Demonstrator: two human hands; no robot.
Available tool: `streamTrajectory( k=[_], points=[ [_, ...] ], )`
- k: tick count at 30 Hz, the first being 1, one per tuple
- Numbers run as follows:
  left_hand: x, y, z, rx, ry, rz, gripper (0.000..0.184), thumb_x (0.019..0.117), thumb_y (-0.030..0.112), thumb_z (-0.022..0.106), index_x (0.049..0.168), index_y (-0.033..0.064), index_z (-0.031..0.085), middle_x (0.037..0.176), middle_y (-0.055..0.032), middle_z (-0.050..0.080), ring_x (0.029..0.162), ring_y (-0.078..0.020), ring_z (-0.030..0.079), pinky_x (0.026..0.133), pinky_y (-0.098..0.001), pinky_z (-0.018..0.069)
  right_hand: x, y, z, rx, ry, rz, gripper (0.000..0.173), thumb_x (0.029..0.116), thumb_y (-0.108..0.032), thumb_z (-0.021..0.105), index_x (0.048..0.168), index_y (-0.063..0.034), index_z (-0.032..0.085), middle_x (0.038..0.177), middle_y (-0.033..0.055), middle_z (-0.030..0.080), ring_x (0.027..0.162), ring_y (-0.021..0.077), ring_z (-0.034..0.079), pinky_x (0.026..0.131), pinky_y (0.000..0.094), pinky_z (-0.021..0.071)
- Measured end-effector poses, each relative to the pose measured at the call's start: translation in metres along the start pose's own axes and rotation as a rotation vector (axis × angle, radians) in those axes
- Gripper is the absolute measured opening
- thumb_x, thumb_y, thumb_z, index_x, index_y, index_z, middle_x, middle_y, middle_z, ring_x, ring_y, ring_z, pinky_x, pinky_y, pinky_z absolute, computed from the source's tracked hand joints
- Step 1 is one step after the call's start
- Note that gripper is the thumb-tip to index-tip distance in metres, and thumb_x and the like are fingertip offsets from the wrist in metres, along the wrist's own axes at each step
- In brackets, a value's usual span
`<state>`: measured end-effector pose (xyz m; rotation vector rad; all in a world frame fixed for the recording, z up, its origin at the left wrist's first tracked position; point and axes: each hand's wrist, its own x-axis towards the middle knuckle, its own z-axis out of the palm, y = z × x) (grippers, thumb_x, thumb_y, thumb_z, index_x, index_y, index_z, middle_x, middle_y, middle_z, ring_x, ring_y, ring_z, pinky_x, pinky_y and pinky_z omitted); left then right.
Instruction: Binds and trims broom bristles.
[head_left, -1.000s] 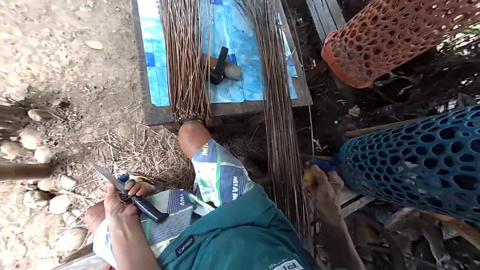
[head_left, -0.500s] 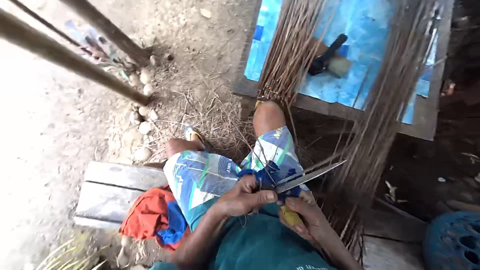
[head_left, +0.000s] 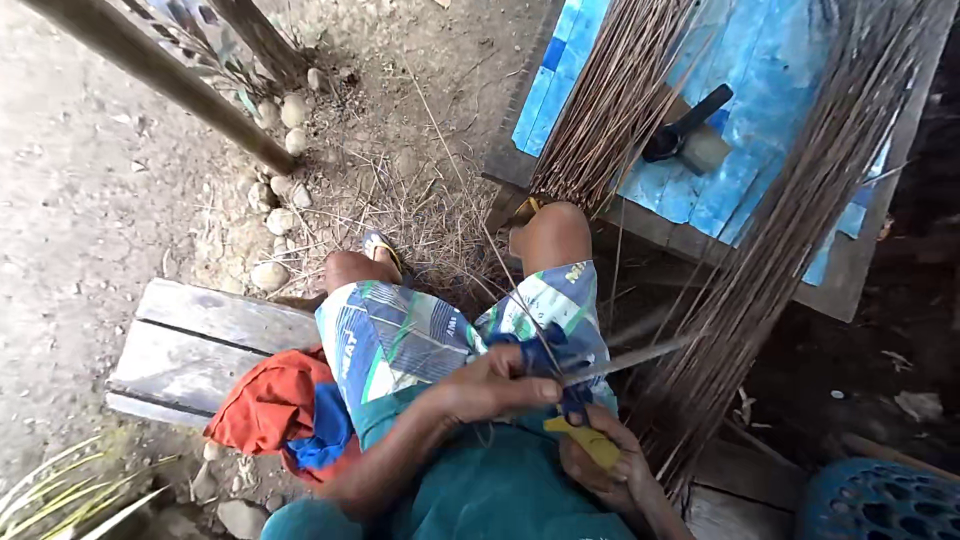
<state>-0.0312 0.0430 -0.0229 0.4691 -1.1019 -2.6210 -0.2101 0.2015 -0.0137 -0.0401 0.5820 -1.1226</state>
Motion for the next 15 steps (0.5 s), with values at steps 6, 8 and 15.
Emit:
streamTrajectory(
  k=[6,8,15],
  points=[
    [-0.011,0.039,-0.062,-0.127,0.337,0.222,0.025,0.0931,0.045,0.070,0.100,0.0214,0.073,0.065,0.0096,0.061,0.051,0.0025,0.052,0.048,-0.0147,0.0466,-0.023,0.007,-0.010,-0.029,0.073,0.174,0.016,0.0968,-0.028,0.064,0.106,-0.0234,0.076,0.065,-0.0077,0.066,0.046,-0.0047,0.053,0.042,0.0111,0.0441],
    [-0.017,0.060,-0.099,-0.181,0.369,0.323,0.037,0.0976,0.050,0.062,0.115,0.0168,0.067,0.066,0.0065,0.060,0.051,-0.0021,0.053,0.050,-0.0186,0.0482,-0.031,0.008,-0.011,-0.055,0.099,0.167,0.016,0.0976,-0.029,0.063,0.105,-0.0227,0.076,0.062,-0.0083,0.063,0.043,-0.0053,0.050,0.041,0.0111,0.0422],
    [0.004,0.020,-0.039,-0.142,0.243,0.024,0.009,0.0966,0.024,0.066,0.100,0.0153,0.066,0.067,0.0054,0.062,0.051,0.0002,0.053,0.049,-0.0152,0.0460,0.000,0.002,0.000,-0.086,0.085,0.055,0.027,0.1036,-0.036,0.056,0.116,-0.0193,0.073,0.059,-0.0100,0.060,0.041,-0.0055,0.050,0.038,0.0111,0.0430]
  ],
)
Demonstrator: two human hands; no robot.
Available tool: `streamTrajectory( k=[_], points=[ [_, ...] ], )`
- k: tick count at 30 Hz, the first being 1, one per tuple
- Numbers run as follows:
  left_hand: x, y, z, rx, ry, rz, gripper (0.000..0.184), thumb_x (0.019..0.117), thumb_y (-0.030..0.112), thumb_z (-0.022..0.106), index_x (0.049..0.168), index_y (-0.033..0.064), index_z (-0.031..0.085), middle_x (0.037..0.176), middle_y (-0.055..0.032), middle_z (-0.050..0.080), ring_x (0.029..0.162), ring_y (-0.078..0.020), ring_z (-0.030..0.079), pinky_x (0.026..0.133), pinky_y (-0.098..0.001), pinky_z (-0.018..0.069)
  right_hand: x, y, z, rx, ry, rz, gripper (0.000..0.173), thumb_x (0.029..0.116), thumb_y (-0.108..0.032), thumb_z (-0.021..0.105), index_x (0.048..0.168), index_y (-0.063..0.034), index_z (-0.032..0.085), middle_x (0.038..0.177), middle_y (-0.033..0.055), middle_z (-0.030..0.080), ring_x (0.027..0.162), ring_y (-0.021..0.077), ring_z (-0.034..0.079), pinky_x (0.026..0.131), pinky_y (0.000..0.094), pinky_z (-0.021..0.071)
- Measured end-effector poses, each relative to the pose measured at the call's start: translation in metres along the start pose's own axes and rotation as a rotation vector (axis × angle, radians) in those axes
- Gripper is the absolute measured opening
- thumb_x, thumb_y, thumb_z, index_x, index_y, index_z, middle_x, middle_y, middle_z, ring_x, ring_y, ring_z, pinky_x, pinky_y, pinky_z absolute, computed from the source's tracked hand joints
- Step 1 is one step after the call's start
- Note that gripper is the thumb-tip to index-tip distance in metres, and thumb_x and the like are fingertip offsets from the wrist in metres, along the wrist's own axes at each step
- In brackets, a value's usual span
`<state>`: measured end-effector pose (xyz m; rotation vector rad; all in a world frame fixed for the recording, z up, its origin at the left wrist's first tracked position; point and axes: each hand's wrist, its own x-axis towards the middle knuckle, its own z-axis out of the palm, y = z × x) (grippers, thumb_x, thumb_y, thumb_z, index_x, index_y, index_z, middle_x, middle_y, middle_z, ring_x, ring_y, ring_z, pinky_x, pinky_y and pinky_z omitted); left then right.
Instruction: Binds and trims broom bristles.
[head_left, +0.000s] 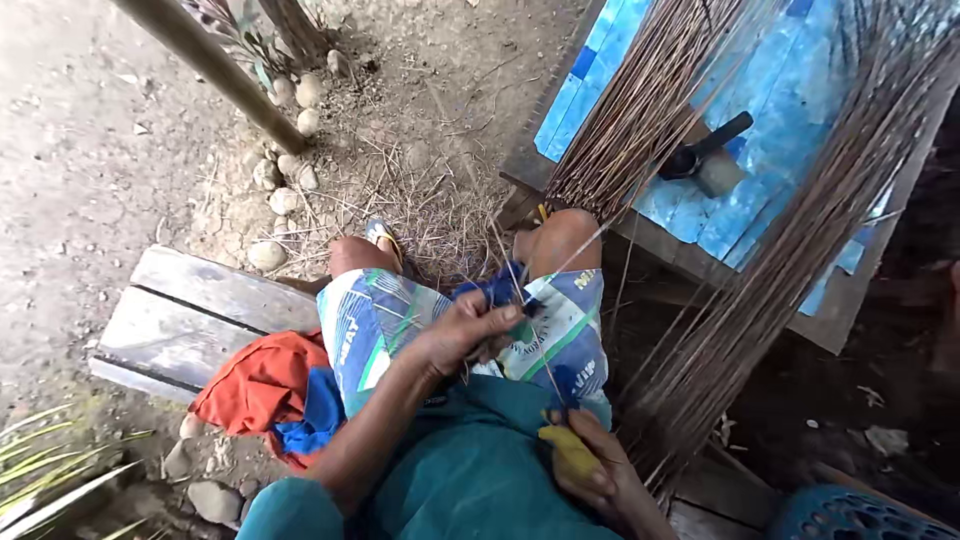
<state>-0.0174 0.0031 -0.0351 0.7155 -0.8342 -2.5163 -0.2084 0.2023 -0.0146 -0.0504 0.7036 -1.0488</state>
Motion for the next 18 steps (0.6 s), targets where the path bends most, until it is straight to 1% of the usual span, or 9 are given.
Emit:
streamTrajectory(
  k=[1,3,5,7,9,11,13,15,18],
  points=[
    [0.001,-0.006,0.004,-0.024,-0.019,-0.002,0.009,0.0980,0.021,0.063,0.102,0.0132,0.066,0.068,0.0052,0.062,0.051,0.0002,0.053,0.049,-0.0147,0.0464,0.005,-0.003,0.007,-0.192,0.092,-0.090,0.025,0.1045,-0.032,0.057,0.119,-0.0184,0.072,0.062,-0.0088,0.061,0.042,-0.0058,0.049,0.038,0.0109,0.0414],
    [0.002,-0.010,0.007,-0.010,0.004,0.010,0.006,0.0983,0.019,0.063,0.100,0.0135,0.066,0.067,0.0055,0.061,0.052,0.0001,0.053,0.049,-0.0147,0.0463,0.015,-0.007,0.013,-0.573,0.219,-0.292,0.020,0.1050,-0.025,0.058,0.118,-0.0153,0.069,0.072,-0.0045,0.070,0.045,-0.0046,0.051,0.039,0.0116,0.0414],
    [0.000,-0.009,0.009,0.031,0.031,0.016,0.005,0.0976,0.019,0.064,0.096,0.0142,0.065,0.066,0.0058,0.061,0.051,0.0001,0.053,0.049,-0.0147,0.0460,0.023,-0.011,0.015,-0.747,0.258,-0.390,0.017,0.1059,-0.023,0.057,0.113,-0.0134,0.068,0.075,-0.0027,0.073,0.046,-0.0031,0.054,0.039,0.0127,0.0436],
    [-0.005,-0.008,0.014,0.105,-0.030,0.004,0.004,0.0979,0.018,0.064,0.100,0.0153,0.064,0.070,0.0086,0.062,0.053,0.0019,0.052,0.049,-0.0142,0.0454,0.026,-0.018,0.021,-0.659,0.249,-0.328,0.018,0.1059,-0.025,0.056,0.109,-0.0132,0.069,0.070,-0.0026,0.071,0.046,-0.0010,0.057,0.040,0.0144,0.0471],
    [-0.009,-0.016,0.020,0.167,-0.143,0.009,0.005,0.0992,0.018,0.065,0.104,0.0166,0.065,0.076,0.0113,0.065,0.054,0.0050,0.051,0.049,-0.0125,0.0429,0.029,-0.023,0.025,-0.418,0.203,-0.224,0.020,0.1032,-0.029,0.058,0.107,-0.0144,0.072,0.061,-0.0040,0.065,0.044,0.0005,0.057,0.041,0.0167,0.0499],
    [-0.011,-0.026,0.024,0.135,-0.197,0.030,0.004,0.1007,0.018,0.064,0.104,0.0169,0.066,0.081,0.0114,0.068,0.056,0.0065,0.052,0.049,-0.0116,0.0426,0.031,-0.025,0.022,-0.231,0.105,-0.170,0.022,0.1012,-0.031,0.061,0.107,-0.0148,0.074,0.056,-0.0065,0.061,0.043,-0.0005,0.056,0.042,0.0169,0.0504],
    [-0.012,-0.025,0.020,0.054,-0.142,0.031,0.005,0.1007,0.023,0.064,0.101,0.0198,0.067,0.077,0.0115,0.065,0.055,0.0056,0.051,0.049,-0.0122,0.0429,0.030,-0.021,0.020,-0.191,0.069,-0.141,0.021,0.0997,-0.031,0.064,0.108,-0.0140,0.075,0.057,-0.0075,0.061,0.044,-0.0017,0.055,0.043,0.0156,0.0495],
    [-0.011,-0.008,0.005,-0.003,0.027,0.041,0.009,0.0968,0.029,0.065,0.096,0.0207,0.069,0.066,0.0107,0.062,0.050,0.0043,0.051,0.048,-0.0130,0.0436,0.019,-0.013,0.021,-0.306,0.163,-0.099,0.018,0.0963,-0.031,0.067,0.103,-0.0170,0.075,0.064,-0.0054,0.066,0.045,-0.0020,0.055,0.042,0.0147,0.0480],
    [-0.005,0.031,-0.045,-0.057,0.174,0.199,0.026,0.1007,0.042,0.058,0.108,0.0186,0.066,0.061,0.0088,0.057,0.049,0.0004,0.052,0.048,-0.0163,0.0473,-0.005,0.001,0.017,-0.425,0.210,-0.057,0.015,0.0967,-0.030,0.066,0.102,-0.0201,0.076,0.071,-0.0048,0.070,0.048,-0.0018,0.057,0.044,0.0154,0.0495]
  ],
)
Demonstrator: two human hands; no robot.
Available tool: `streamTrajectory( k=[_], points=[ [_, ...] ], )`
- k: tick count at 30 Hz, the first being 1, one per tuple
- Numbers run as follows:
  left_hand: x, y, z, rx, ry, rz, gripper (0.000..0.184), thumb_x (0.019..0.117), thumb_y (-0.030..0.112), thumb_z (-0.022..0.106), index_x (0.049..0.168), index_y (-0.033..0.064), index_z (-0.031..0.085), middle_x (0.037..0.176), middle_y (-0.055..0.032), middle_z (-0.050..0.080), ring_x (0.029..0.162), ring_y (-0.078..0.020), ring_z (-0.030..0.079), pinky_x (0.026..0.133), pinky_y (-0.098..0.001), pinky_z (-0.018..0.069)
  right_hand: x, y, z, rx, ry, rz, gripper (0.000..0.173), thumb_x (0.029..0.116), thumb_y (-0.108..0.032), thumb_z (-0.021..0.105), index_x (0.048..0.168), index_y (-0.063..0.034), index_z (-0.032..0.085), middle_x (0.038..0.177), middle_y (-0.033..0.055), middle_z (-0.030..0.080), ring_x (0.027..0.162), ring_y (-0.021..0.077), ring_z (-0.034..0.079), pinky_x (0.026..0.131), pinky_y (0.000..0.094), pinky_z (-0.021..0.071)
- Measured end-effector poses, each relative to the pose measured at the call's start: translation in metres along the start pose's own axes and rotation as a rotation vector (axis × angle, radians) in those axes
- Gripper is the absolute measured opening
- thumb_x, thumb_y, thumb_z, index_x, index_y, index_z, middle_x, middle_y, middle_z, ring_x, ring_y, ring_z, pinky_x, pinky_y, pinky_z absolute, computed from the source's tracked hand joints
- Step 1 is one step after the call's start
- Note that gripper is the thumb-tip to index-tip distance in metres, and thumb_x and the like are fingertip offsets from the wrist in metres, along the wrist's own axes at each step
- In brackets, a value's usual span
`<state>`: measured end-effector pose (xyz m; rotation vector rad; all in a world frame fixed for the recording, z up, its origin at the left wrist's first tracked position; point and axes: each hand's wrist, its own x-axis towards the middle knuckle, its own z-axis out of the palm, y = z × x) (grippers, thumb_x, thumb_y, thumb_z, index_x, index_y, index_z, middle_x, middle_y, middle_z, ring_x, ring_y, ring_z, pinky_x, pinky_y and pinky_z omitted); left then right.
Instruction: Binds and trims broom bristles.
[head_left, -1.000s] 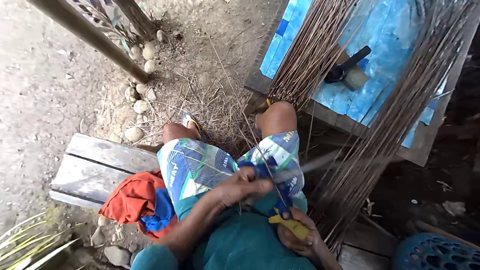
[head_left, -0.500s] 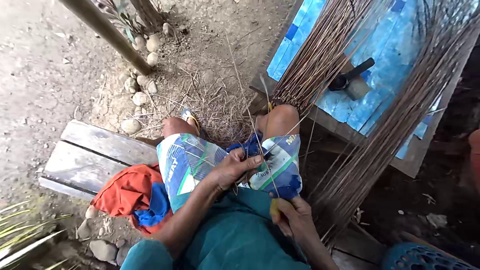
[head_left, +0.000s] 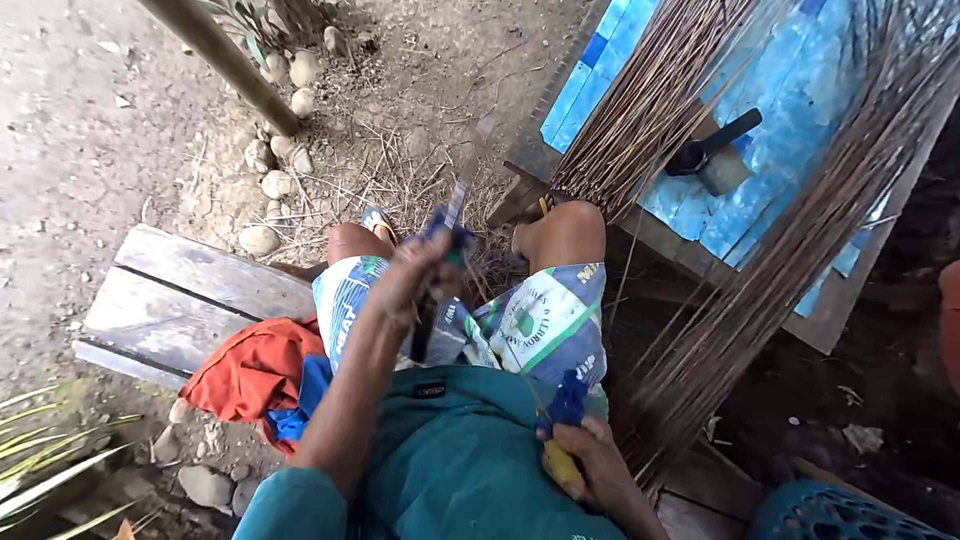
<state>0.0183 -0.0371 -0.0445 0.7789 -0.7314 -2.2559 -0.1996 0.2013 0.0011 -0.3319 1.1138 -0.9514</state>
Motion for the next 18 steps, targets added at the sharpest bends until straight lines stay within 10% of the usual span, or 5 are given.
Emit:
streamTrajectory(
  k=[4,11,15,18],
  points=[
    [0.009,0.020,-0.014,0.010,0.031,0.021,0.032,0.1001,0.045,0.059,0.112,0.0163,0.065,0.060,0.0070,0.055,0.047,-0.0032,0.052,0.047,-0.0193,0.0493,-0.007,0.005,-0.008,0.094,-0.008,-0.015,0.018,0.0999,-0.030,0.063,0.106,-0.0178,0.075,0.065,-0.0043,0.066,0.047,-0.0015,0.057,0.045,0.0157,0.0501],
    [-0.027,-0.060,0.062,0.204,-0.341,-0.299,0.004,0.1001,0.018,0.062,0.100,0.0158,0.065,0.070,0.0110,0.060,0.052,0.0031,0.050,0.048,-0.0140,0.0422,0.029,-0.007,-0.004,-0.312,0.200,-0.408,0.011,0.0995,-0.018,0.066,0.107,-0.0180,0.073,0.073,-0.0072,0.070,0.056,-0.0025,0.060,0.050,0.0133,0.0507],
    [-0.024,-0.052,0.058,0.115,-0.174,-0.294,0.010,0.1007,0.020,0.059,0.095,0.0156,0.066,0.066,0.0103,0.059,0.049,0.0032,0.049,0.046,-0.0132,0.0420,0.032,0.000,-0.015,-0.921,0.315,-0.796,0.013,0.1002,-0.023,0.067,0.102,-0.0104,0.069,0.078,-0.0028,0.069,0.066,-0.0017,0.065,0.063,0.0148,0.0574],
    [-0.005,-0.014,0.018,0.070,0.019,-0.098,0.021,0.1031,0.032,0.055,0.104,0.0136,0.065,0.061,0.0080,0.056,0.048,0.0010,0.050,0.046,-0.0149,0.0449,0.005,0.011,-0.014,-0.963,0.274,-0.732,0.014,0.1013,-0.027,0.066,0.105,-0.0136,0.068,0.082,-0.0029,0.070,0.069,-0.0014,0.066,0.065,0.0161,0.0589]
  ],
)
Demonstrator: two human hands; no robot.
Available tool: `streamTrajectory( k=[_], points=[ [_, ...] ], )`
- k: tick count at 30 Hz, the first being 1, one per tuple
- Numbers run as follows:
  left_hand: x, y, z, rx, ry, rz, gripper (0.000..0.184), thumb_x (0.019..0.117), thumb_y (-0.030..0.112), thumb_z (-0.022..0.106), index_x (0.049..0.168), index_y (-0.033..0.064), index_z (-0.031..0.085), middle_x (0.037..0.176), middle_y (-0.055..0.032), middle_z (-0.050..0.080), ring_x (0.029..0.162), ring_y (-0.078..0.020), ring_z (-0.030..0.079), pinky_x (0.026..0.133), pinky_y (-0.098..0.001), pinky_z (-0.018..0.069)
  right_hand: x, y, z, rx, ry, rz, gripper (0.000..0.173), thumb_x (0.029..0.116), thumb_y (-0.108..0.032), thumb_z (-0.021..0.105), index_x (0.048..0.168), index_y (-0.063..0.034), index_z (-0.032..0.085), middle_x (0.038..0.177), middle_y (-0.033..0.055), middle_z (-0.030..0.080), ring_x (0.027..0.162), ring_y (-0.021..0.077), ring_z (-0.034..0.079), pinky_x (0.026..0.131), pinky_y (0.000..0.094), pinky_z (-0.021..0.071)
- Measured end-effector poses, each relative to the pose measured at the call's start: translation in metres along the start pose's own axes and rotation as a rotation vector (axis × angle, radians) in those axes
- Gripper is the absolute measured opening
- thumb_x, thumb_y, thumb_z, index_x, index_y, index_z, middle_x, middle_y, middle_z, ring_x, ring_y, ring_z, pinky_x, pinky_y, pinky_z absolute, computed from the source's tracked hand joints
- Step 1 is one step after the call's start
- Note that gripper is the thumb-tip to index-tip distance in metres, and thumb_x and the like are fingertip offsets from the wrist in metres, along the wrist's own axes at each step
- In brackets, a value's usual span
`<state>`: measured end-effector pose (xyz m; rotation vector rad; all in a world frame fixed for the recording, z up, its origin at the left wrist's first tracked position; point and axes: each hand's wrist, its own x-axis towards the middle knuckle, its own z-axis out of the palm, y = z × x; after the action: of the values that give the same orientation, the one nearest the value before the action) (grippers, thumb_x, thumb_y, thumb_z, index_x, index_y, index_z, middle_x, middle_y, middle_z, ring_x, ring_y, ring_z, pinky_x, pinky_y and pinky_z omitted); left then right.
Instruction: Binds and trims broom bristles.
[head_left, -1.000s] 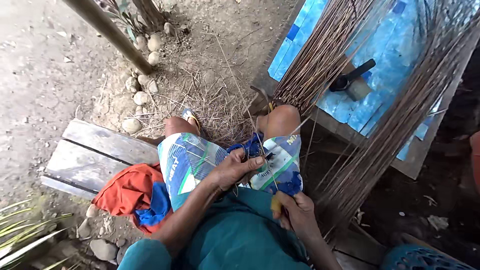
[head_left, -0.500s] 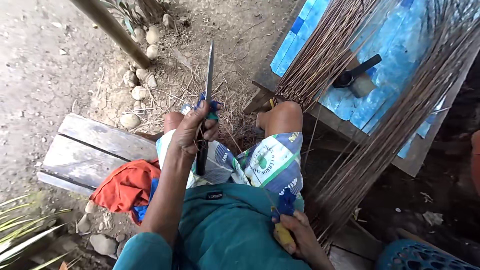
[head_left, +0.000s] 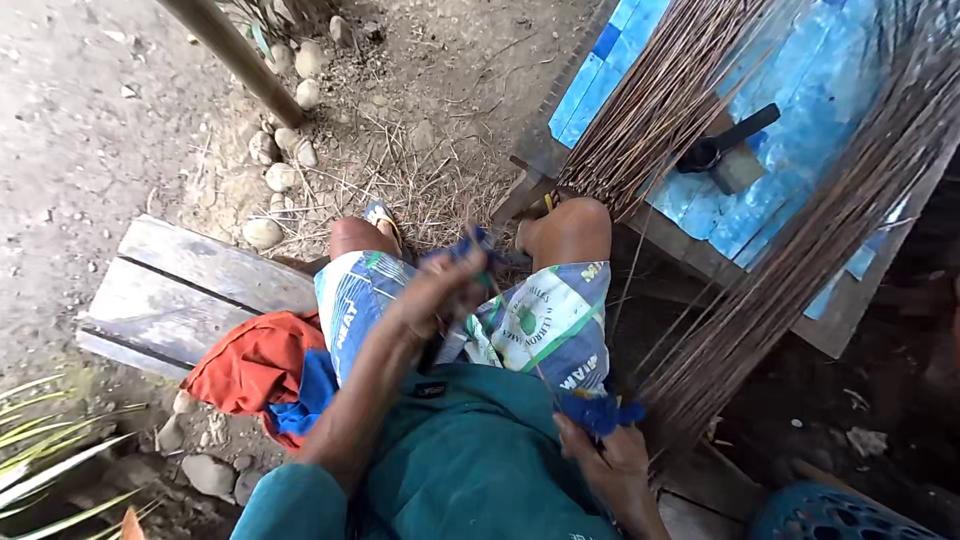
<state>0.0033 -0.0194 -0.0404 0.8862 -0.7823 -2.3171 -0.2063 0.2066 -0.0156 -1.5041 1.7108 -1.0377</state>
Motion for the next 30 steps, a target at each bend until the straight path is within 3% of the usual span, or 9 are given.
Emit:
streamTrajectory(
  k=[3,5,10,13,19,21,25,27,30],
  points=[
    [0.010,0.025,-0.029,-0.040,0.098,0.093,0.030,0.1042,0.041,0.052,0.109,0.0139,0.064,0.058,0.0059,0.054,0.046,-0.0036,0.052,0.046,-0.0198,0.0498,-0.018,-0.006,-0.002,0.068,-0.030,0.073,0.010,0.1004,-0.023,0.067,0.105,-0.0148,0.069,0.079,-0.0042,0.070,0.068,-0.0018,0.065,0.065,0.0155,0.0583],
    [0.003,0.013,-0.006,0.084,0.072,0.001,0.022,0.1033,0.034,0.053,0.105,0.0147,0.064,0.060,0.0058,0.056,0.047,-0.0019,0.050,0.045,-0.0177,0.0462,-0.014,-0.005,0.001,0.078,0.018,0.105,0.008,0.0995,-0.021,0.068,0.102,-0.0138,0.070,0.075,-0.0046,0.069,0.063,-0.0024,0.064,0.061,0.0147,0.0574],
    [-0.019,-0.051,0.058,0.067,-0.339,-0.220,0.006,0.1007,0.017,0.061,0.096,0.0148,0.064,0.066,0.0105,0.059,0.049,0.0030,0.048,0.046,-0.0137,0.0415,0.020,-0.004,-0.001,0.252,0.087,0.156,0.006,0.0992,-0.018,0.067,0.103,-0.0185,0.071,0.074,-0.0099,0.069,0.058,-0.0047,0.061,0.053,0.0126,0.0543],
    [-0.012,-0.027,0.033,0.032,-0.189,-0.119,0.008,0.0964,0.022,0.063,0.091,0.0190,0.068,0.061,0.0110,0.057,0.047,0.0041,0.048,0.045,-0.0128,0.0415,0.003,-0.009,-0.015,0.621,-0.070,0.377,0.016,0.0990,-0.019,0.065,0.109,-0.0269,0.076,0.076,-0.0118,0.070,0.054,-0.0067,0.057,0.048,0.0111,0.0497],
    [0.012,0.006,-0.013,-0.129,0.063,0.074,0.028,0.1045,0.036,0.054,0.114,0.0109,0.063,0.061,0.0040,0.056,0.047,-0.0045,0.054,0.047,-0.0197,0.0505,-0.024,-0.006,-0.021,0.663,-0.119,0.431,0.016,0.0984,-0.015,0.066,0.107,-0.0236,0.076,0.078,-0.0097,0.072,0.055,-0.0064,0.059,0.049,0.0112,0.0507],
    [0.003,-0.014,0.011,0.028,0.056,-0.026,0.019,0.1034,0.032,0.055,0.103,0.0154,0.063,0.060,0.0056,0.055,0.047,-0.0022,0.050,0.045,-0.0181,0.0461,-0.015,-0.003,-0.018,0.673,-0.060,0.474,0.013,0.0983,-0.019,0.067,0.106,-0.0233,0.077,0.074,-0.0088,0.070,0.052,-0.0054,0.056,0.047,0.0122,0.0492],
    [-0.016,-0.054,0.058,0.065,-0.310,-0.190,0.008,0.1004,0.019,0.061,0.094,0.0170,0.065,0.066,0.0111,0.058,0.051,0.0027,0.050,0.047,-0.0147,0.0429,0.005,0.004,-0.015,0.841,-0.037,0.501,0.016,0.0966,-0.028,0.070,0.109,-0.0210,0.077,0.067,-0.0079,0.065,0.049,-0.0038,0.053,0.046,0.0139,0.0471],
    [-0.009,-0.039,0.038,0.035,-0.182,-0.126,0.013,0.0979,0.025,0.061,0.086,0.0210,0.065,0.061,0.0126,0.056,0.049,0.0041,0.049,0.047,-0.0136,0.0419,-0.006,0.007,-0.018,0.910,-0.123,0.516,0.017,0.0975,-0.030,0.068,0.111,-0.0238,0.077,0.068,-0.0096,0.067,0.050,-0.0056,0.054,0.047,0.0121,0.0475],
    [0.005,-0.002,-0.009,-0.081,-0.012,0.033,0.021,0.1007,0.035,0.062,0.105,0.0154,0.068,0.064,0.0057,0.060,0.049,-0.0007,0.053,0.046,-0.0158,0.0473,-0.031,0.002,-0.024,0.854,-0.172,0.630,0.014,0.0970,-0.026,0.067,0.106,-0.0260,0.077,0.071,-0.0085,0.069,0.052,-0.0060,0.056,0.047,0.0116,0.0470]
  ],
)
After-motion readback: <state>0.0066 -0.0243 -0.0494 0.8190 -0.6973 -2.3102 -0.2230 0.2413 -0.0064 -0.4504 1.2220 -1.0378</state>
